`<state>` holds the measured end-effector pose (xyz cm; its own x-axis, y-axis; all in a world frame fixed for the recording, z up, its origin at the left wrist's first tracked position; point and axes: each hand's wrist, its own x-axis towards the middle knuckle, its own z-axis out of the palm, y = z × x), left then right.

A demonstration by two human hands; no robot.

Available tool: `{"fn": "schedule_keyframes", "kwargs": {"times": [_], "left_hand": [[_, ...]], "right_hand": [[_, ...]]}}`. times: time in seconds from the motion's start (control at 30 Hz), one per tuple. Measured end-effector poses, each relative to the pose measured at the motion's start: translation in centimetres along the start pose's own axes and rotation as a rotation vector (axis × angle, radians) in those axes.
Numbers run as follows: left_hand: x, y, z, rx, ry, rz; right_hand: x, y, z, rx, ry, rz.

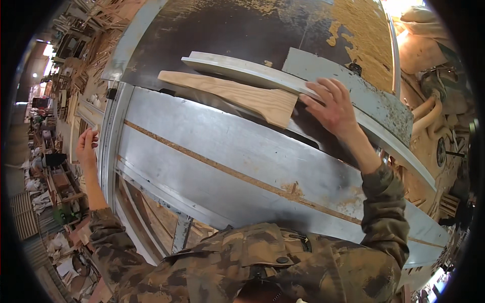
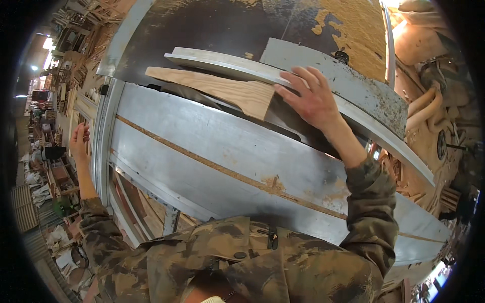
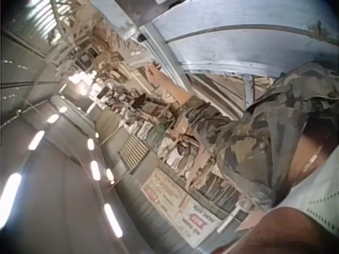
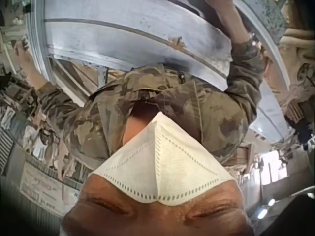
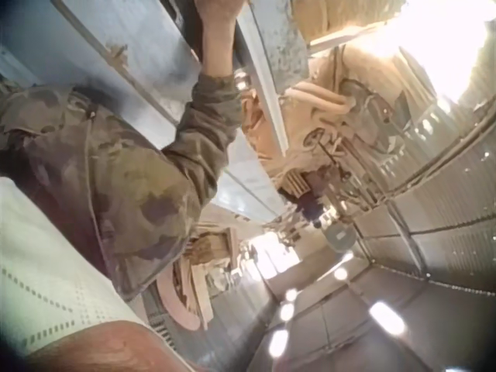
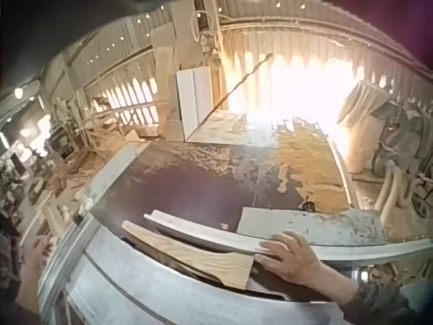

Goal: The person picks up wooden furniture legs from a pile, shapes them using a sliding table saw, and places the cut pieces onto a stack.

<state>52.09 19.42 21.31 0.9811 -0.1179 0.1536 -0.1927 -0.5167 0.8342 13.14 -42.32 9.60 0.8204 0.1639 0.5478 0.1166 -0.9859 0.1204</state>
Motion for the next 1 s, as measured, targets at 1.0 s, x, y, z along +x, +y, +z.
{"fn": "schedule_keyframes", "kwargs": {"times": [1.0], "left_hand": [[12.4, -3.7, 23.6, 0.263, -0.476, 0.069]], "right_hand": [[6.9, -1.7, 4.0, 0.126, -0.19, -0.017]]}}
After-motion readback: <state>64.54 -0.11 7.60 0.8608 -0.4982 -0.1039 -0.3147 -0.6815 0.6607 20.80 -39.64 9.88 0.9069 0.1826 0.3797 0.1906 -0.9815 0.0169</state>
